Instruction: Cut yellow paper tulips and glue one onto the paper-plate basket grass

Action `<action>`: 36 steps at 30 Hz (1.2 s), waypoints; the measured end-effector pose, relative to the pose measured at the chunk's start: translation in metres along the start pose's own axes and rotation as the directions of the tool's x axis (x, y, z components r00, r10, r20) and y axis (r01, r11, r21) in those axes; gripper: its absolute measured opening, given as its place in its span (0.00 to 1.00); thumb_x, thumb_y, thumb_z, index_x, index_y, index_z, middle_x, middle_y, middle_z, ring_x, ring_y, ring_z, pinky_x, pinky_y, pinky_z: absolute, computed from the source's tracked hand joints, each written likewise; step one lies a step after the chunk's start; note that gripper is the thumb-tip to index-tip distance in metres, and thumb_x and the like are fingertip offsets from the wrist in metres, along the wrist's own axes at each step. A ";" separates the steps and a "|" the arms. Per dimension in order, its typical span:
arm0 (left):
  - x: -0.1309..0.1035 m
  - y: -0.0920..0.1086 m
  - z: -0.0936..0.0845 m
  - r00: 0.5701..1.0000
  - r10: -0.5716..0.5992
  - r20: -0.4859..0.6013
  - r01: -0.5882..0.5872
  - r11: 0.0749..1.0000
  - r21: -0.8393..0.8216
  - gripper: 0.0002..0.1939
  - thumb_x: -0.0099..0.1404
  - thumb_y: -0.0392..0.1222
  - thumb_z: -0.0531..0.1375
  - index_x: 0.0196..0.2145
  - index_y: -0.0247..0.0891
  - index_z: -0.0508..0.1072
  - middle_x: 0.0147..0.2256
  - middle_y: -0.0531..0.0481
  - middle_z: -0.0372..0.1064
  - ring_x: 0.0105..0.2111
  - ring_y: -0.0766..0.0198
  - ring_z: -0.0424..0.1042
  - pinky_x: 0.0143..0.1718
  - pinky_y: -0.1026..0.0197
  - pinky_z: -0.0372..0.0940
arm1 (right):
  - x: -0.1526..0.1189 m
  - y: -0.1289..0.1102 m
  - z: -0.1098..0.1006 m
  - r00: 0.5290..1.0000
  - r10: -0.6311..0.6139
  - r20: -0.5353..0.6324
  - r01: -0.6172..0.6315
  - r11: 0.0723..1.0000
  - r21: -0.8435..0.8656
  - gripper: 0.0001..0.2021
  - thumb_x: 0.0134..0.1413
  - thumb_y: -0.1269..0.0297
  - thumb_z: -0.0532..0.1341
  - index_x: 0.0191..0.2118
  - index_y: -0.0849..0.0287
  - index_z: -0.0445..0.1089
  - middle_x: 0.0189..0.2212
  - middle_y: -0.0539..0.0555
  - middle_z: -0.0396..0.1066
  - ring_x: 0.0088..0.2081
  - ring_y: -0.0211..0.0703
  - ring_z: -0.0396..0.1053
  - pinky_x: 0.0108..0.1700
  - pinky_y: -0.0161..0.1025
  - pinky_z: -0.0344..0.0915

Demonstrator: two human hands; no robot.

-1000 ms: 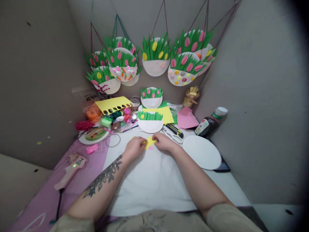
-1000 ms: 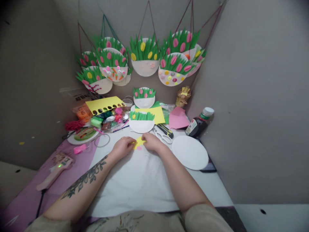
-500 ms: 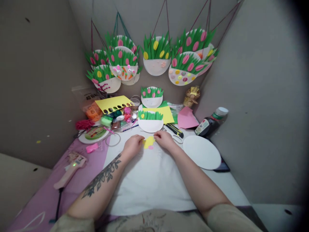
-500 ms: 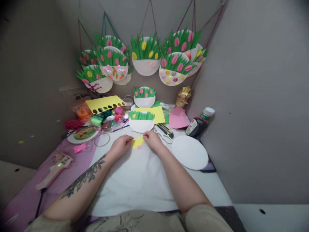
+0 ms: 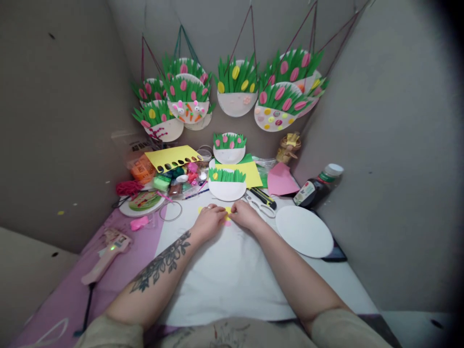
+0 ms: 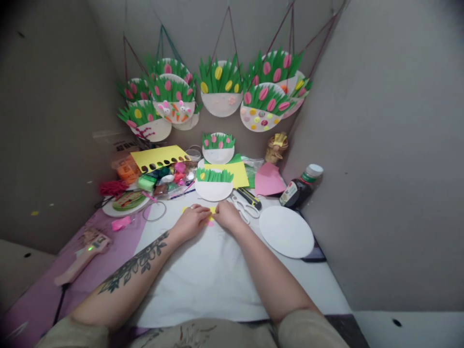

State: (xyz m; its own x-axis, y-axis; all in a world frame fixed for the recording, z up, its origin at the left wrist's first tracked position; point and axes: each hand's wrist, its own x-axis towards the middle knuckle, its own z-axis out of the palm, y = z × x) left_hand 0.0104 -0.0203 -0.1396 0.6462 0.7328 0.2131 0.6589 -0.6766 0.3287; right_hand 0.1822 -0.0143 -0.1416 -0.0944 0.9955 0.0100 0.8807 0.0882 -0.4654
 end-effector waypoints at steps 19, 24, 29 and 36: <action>-0.006 0.001 -0.006 0.999 -0.044 0.011 0.044 0.996 -0.078 0.11 0.60 0.37 0.54 0.33 0.40 0.77 0.34 0.47 0.74 0.37 0.59 0.68 0.43 0.60 0.60 | 0.003 0.007 0.013 0.988 -0.148 -0.036 0.150 0.988 0.040 0.17 0.48 0.69 0.58 0.47 0.56 0.68 0.40 0.57 0.64 0.42 0.45 0.62 0.46 0.39 0.57; -0.007 0.000 -0.005 0.999 -0.038 0.014 0.040 0.993 -0.114 0.11 0.60 0.38 0.54 0.34 0.41 0.77 0.35 0.46 0.74 0.39 0.59 0.68 0.44 0.60 0.60 | 0.012 0.002 0.007 0.991 -0.105 0.086 0.104 0.995 0.008 0.17 0.43 0.69 0.60 0.44 0.57 0.67 0.38 0.55 0.64 0.39 0.44 0.62 0.41 0.37 0.57; -0.008 0.000 -0.006 0.999 -0.028 0.019 0.029 0.996 -0.088 0.11 0.61 0.37 0.54 0.34 0.41 0.77 0.36 0.47 0.74 0.39 0.59 0.68 0.44 0.60 0.60 | 0.017 0.002 0.004 0.992 -0.088 0.093 0.086 0.996 0.034 0.10 0.39 0.70 0.60 0.33 0.58 0.66 0.33 0.52 0.65 0.34 0.40 0.61 0.35 0.34 0.55; -0.010 0.008 -0.008 0.992 -0.118 0.036 0.115 0.990 0.079 0.11 0.61 0.37 0.53 0.35 0.39 0.76 0.36 0.46 0.73 0.39 0.58 0.67 0.42 0.59 0.59 | 0.010 0.007 0.009 0.993 -0.106 0.059 0.093 0.977 0.190 0.14 0.40 0.73 0.59 0.39 0.57 0.65 0.30 0.48 0.67 0.31 0.36 0.62 0.32 0.32 0.54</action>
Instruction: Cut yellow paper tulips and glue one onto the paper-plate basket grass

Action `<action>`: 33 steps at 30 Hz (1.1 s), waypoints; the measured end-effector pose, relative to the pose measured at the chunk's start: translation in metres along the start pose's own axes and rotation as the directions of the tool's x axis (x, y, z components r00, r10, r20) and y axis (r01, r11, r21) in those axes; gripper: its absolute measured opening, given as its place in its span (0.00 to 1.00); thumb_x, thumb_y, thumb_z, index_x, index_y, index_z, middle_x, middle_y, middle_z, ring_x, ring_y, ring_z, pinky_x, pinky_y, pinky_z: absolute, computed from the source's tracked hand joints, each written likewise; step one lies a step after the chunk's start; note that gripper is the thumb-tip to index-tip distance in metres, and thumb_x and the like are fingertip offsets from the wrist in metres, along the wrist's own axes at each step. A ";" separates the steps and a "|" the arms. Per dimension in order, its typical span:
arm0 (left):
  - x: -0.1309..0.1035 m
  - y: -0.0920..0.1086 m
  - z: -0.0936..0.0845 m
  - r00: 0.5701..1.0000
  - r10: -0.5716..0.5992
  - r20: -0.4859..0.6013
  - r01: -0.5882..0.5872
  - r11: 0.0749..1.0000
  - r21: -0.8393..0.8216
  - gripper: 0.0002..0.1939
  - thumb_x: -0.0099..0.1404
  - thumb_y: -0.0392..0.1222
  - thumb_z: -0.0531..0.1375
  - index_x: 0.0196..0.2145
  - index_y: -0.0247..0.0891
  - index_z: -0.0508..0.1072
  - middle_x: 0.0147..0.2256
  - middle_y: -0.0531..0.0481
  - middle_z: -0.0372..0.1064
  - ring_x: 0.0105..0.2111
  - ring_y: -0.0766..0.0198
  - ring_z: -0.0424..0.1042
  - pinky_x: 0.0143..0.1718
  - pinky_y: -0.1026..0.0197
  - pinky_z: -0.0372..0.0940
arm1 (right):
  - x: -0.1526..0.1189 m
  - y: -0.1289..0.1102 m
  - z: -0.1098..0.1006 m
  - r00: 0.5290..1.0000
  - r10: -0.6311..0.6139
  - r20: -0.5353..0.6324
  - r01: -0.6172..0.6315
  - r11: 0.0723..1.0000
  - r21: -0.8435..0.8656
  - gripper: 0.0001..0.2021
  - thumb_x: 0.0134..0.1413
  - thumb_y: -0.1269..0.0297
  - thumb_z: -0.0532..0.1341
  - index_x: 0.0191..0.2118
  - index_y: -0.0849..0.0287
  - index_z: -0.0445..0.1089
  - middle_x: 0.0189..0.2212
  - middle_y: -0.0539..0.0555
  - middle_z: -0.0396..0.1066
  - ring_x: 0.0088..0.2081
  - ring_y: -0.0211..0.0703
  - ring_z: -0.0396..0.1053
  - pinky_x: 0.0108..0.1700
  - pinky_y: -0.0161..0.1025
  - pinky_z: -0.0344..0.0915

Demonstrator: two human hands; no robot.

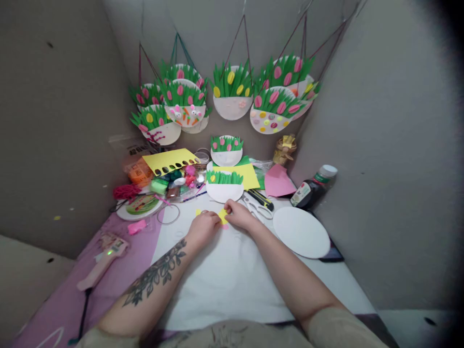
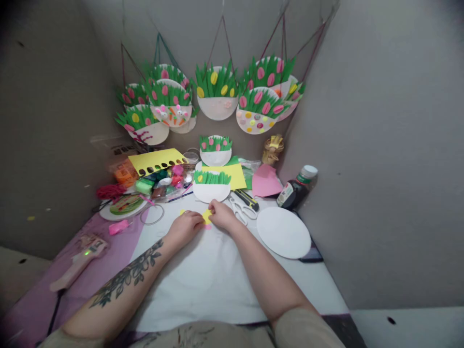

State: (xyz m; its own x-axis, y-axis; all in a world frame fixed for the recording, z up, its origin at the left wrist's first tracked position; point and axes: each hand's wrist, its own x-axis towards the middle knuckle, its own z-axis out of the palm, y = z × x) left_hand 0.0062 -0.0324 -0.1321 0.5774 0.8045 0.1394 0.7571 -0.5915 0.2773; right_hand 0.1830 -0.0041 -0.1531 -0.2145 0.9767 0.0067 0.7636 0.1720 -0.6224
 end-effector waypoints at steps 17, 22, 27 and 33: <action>-0.006 0.010 0.005 0.998 -0.047 0.045 0.044 0.997 0.065 0.12 0.64 0.37 0.51 0.33 0.34 0.74 0.34 0.42 0.69 0.38 0.57 0.66 0.40 0.59 0.59 | -0.001 -0.006 -0.004 0.998 -0.046 0.043 0.048 0.998 -0.046 0.09 0.37 0.77 0.56 0.29 0.59 0.64 0.28 0.50 0.66 0.30 0.36 0.60 0.29 0.31 0.50; -0.006 0.011 0.009 0.998 -0.052 0.040 0.047 0.993 0.108 0.12 0.64 0.38 0.51 0.34 0.33 0.74 0.34 0.42 0.69 0.37 0.57 0.65 0.39 0.58 0.58 | -0.005 -0.004 0.003 0.995 -0.095 0.021 0.095 0.995 0.010 0.07 0.39 0.78 0.55 0.25 0.60 0.65 0.26 0.50 0.66 0.29 0.37 0.60 0.31 0.32 0.52; -0.006 0.012 0.008 0.998 -0.041 0.041 0.036 0.995 0.097 0.12 0.64 0.36 0.51 0.37 0.33 0.74 0.35 0.42 0.68 0.38 0.57 0.65 0.38 0.58 0.59 | -0.009 -0.002 0.001 0.991 -0.136 0.005 0.135 0.987 0.086 0.09 0.38 0.78 0.55 0.27 0.60 0.67 0.27 0.50 0.66 0.31 0.37 0.61 0.33 0.33 0.55; -0.004 0.012 0.011 1.000 0.017 0.011 -0.018 0.997 0.081 0.11 0.64 0.35 0.51 0.37 0.35 0.73 0.34 0.44 0.69 0.37 0.58 0.64 0.39 0.59 0.59 | -0.014 0.001 -0.005 0.989 -0.138 -0.058 0.146 0.973 0.176 0.13 0.39 0.76 0.58 0.36 0.59 0.67 0.30 0.50 0.64 0.32 0.38 0.61 0.35 0.34 0.58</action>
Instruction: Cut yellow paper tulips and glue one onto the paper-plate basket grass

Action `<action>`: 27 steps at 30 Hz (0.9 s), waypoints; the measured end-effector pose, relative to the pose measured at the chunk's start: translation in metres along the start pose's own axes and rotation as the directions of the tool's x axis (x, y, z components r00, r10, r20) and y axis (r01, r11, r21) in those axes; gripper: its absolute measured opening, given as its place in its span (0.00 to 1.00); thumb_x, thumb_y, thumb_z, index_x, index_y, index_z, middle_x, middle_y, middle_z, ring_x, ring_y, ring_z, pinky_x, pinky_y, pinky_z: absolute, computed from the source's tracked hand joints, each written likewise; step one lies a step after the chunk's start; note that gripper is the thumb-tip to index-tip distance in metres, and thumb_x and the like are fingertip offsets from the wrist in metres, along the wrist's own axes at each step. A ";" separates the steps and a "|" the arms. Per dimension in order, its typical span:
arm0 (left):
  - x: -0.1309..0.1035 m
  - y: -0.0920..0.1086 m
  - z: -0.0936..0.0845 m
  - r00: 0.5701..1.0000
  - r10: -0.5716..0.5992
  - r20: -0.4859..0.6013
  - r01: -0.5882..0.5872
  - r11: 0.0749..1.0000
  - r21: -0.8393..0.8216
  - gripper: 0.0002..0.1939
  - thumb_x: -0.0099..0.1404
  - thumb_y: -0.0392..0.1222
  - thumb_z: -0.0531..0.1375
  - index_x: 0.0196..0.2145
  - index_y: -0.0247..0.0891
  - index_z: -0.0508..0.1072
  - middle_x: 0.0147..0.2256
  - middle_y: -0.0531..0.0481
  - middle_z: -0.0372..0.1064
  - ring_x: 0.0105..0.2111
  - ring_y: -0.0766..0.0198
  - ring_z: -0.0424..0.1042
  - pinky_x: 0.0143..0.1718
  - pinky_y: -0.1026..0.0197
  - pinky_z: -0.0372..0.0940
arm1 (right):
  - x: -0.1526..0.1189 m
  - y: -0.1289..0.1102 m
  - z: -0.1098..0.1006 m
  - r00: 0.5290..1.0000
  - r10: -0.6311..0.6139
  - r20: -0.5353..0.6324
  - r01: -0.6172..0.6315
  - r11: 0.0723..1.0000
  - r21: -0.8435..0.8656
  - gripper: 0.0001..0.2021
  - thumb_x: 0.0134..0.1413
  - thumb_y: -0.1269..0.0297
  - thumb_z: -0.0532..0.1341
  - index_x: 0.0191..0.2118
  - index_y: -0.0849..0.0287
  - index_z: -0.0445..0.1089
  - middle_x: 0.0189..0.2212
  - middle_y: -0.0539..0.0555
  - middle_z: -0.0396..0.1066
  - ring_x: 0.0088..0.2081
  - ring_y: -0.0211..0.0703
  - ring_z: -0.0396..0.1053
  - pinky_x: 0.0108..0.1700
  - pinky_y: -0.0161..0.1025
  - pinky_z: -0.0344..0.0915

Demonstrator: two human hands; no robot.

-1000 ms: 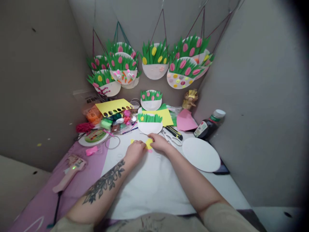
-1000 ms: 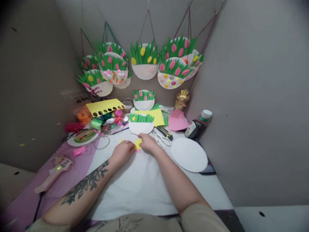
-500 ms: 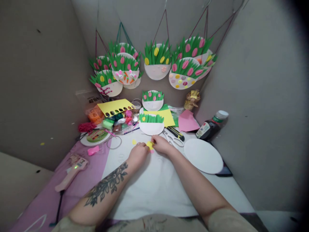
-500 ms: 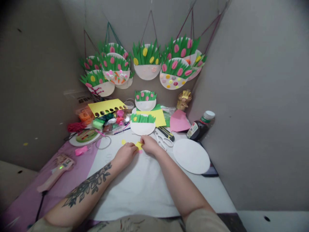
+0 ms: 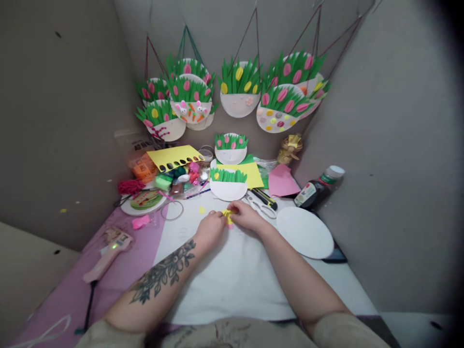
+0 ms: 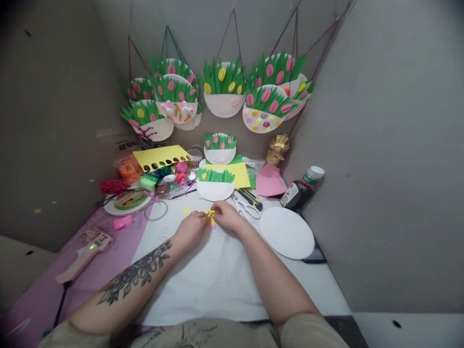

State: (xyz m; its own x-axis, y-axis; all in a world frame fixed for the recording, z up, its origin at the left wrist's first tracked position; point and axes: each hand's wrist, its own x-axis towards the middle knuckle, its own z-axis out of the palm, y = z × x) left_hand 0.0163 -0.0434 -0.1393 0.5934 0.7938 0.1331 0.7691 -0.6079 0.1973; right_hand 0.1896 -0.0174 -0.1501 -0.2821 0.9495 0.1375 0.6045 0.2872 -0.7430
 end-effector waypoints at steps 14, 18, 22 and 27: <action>0.009 -0.009 -0.007 0.909 -0.366 -0.199 0.132 0.705 -0.697 0.07 0.57 0.41 0.57 0.31 0.36 0.72 0.31 0.50 0.70 0.29 0.66 0.67 0.34 0.63 0.64 | 0.002 -0.013 0.004 0.972 0.235 -0.022 -0.162 0.734 0.659 0.09 0.41 0.62 0.62 0.29 0.61 0.67 0.19 0.47 0.66 0.21 0.34 0.61 0.25 0.32 0.57; 0.011 -0.008 -0.014 0.881 -0.453 -0.135 0.180 0.586 -0.790 0.09 0.56 0.43 0.57 0.28 0.34 0.71 0.27 0.50 0.70 0.27 0.66 0.67 0.31 0.65 0.62 | -0.001 -0.025 0.012 0.970 0.242 -0.036 -0.139 0.665 0.734 0.11 0.38 0.60 0.66 0.27 0.60 0.65 0.19 0.47 0.68 0.21 0.33 0.61 0.24 0.31 0.57; 0.010 -0.006 -0.016 0.883 -0.455 -0.117 0.177 0.553 -0.814 0.09 0.55 0.43 0.57 0.27 0.34 0.71 0.26 0.50 0.69 0.27 0.66 0.66 0.29 0.66 0.61 | -0.001 -0.027 0.016 0.962 0.267 -0.058 -0.143 0.673 0.726 0.11 0.38 0.59 0.66 0.24 0.61 0.67 0.17 0.46 0.64 0.20 0.33 0.58 0.23 0.31 0.55; 0.009 -0.013 -0.016 0.906 -0.404 -0.128 0.145 0.578 -0.803 0.10 0.60 0.43 0.51 0.27 0.35 0.67 0.25 0.53 0.66 0.27 0.67 0.64 0.29 0.66 0.58 | -0.001 -0.026 0.013 0.973 0.210 -0.101 -0.074 0.690 0.720 0.11 0.40 0.60 0.64 0.32 0.60 0.69 0.24 0.47 0.67 0.26 0.35 0.63 0.29 0.32 0.59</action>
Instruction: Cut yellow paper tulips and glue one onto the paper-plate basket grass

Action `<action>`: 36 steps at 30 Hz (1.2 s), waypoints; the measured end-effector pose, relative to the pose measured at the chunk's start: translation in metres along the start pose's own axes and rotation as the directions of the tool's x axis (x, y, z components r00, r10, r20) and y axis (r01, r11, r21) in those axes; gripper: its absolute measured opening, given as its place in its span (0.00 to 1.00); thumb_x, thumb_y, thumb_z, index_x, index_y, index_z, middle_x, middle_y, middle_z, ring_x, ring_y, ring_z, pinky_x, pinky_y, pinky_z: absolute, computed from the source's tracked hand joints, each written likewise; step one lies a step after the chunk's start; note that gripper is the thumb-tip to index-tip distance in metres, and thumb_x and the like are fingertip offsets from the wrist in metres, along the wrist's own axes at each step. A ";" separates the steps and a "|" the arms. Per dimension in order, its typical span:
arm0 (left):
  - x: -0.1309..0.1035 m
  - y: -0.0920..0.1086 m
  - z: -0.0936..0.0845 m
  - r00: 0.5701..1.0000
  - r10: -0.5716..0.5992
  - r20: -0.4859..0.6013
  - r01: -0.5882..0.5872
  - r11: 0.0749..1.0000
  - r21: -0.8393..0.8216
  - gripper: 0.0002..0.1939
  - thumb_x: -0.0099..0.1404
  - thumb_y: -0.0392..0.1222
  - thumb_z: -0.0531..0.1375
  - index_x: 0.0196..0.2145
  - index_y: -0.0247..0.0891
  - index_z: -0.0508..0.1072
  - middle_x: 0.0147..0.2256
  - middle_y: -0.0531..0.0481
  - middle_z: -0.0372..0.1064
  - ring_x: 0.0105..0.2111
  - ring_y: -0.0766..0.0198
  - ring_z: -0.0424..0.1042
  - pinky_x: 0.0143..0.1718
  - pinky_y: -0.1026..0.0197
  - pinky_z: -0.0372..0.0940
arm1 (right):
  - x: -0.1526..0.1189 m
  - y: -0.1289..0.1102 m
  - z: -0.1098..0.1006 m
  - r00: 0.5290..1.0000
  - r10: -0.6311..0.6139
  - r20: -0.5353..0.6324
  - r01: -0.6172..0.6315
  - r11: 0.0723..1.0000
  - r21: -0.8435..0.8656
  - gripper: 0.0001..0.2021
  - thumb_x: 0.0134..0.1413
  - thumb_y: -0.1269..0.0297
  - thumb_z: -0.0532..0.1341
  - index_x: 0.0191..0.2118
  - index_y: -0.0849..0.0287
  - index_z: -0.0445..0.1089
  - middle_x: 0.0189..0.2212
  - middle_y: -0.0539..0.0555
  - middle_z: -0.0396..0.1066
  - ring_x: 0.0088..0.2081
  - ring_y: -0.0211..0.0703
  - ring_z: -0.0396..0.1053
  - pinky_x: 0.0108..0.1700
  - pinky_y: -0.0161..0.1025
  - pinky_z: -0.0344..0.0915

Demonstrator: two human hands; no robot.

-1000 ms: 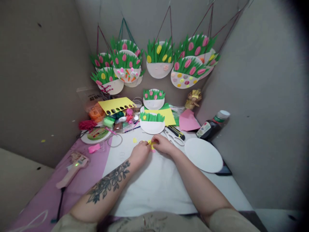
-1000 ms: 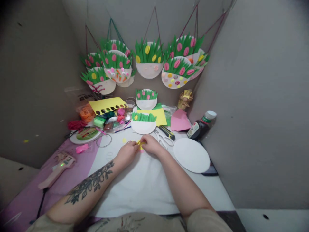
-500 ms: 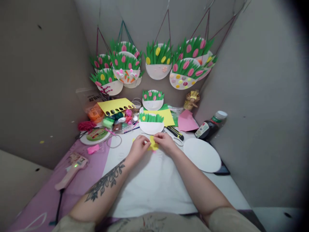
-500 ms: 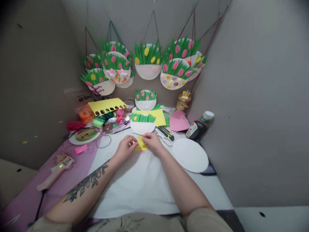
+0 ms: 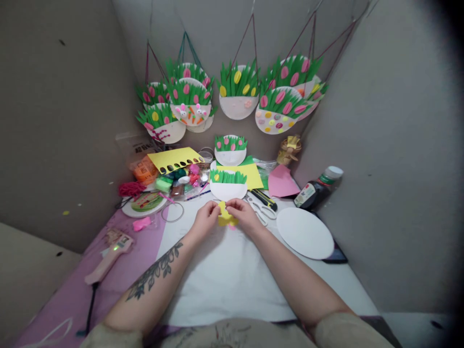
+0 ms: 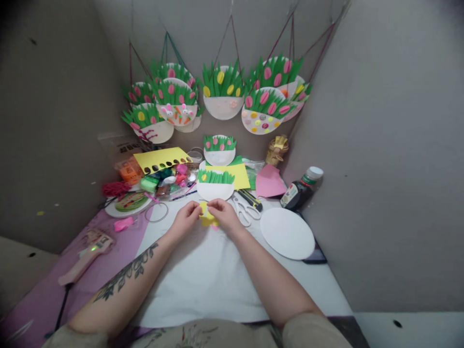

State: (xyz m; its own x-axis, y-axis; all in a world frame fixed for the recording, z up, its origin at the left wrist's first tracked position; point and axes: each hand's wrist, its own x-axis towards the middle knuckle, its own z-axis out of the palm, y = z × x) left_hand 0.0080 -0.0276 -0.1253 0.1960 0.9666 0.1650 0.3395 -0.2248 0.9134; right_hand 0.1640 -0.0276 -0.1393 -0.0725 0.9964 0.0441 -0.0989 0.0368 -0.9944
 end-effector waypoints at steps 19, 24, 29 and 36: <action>0.004 0.000 -0.015 0.983 -0.029 0.180 0.053 0.991 -0.126 0.13 0.58 0.48 0.55 0.27 0.34 0.69 0.22 0.54 0.65 0.24 0.69 0.63 0.25 0.68 0.57 | -0.003 -0.001 0.003 1.000 -0.012 -0.025 0.008 0.992 -0.126 0.09 0.43 0.60 0.62 0.29 0.60 0.66 0.21 0.48 0.69 0.22 0.35 0.65 0.25 0.32 0.61; 0.002 0.003 -0.012 0.976 -0.124 0.177 0.163 0.962 -0.221 0.15 0.56 0.50 0.58 0.31 0.33 0.70 0.23 0.52 0.68 0.20 0.70 0.63 0.21 0.69 0.56 | -0.006 0.000 0.005 0.996 -0.071 -0.052 0.058 0.976 -0.208 0.09 0.45 0.59 0.61 0.28 0.59 0.66 0.15 0.44 0.61 0.18 0.33 0.58 0.21 0.30 0.55; 0.002 0.004 -0.014 0.990 -0.085 0.111 0.110 0.963 -0.246 0.13 0.54 0.47 0.61 0.31 0.33 0.72 0.28 0.47 0.73 0.28 0.65 0.71 0.28 0.66 0.63 | -0.007 -0.001 0.005 0.977 -0.195 -0.082 0.174 0.961 -0.214 0.07 0.47 0.61 0.61 0.29 0.59 0.69 0.24 0.49 0.68 0.26 0.37 0.65 0.29 0.33 0.61; 0.001 -0.001 -0.012 0.999 0.034 -0.032 -0.039 0.985 -0.166 0.11 0.51 0.44 0.63 0.31 0.34 0.74 0.31 0.47 0.74 0.31 0.64 0.72 0.33 0.63 0.67 | -0.009 -0.003 0.006 0.952 -0.291 -0.094 0.269 0.943 -0.198 0.05 0.46 0.62 0.62 0.29 0.58 0.72 0.31 0.52 0.73 0.35 0.42 0.69 0.41 0.39 0.65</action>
State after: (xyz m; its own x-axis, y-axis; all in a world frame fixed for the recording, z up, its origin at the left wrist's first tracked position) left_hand -0.0034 -0.0252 -0.1218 0.1781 0.9619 0.2075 0.1742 -0.2383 0.9554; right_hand 0.1590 -0.0368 -0.1363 0.0530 0.9450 0.3226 0.0839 0.3177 -0.9445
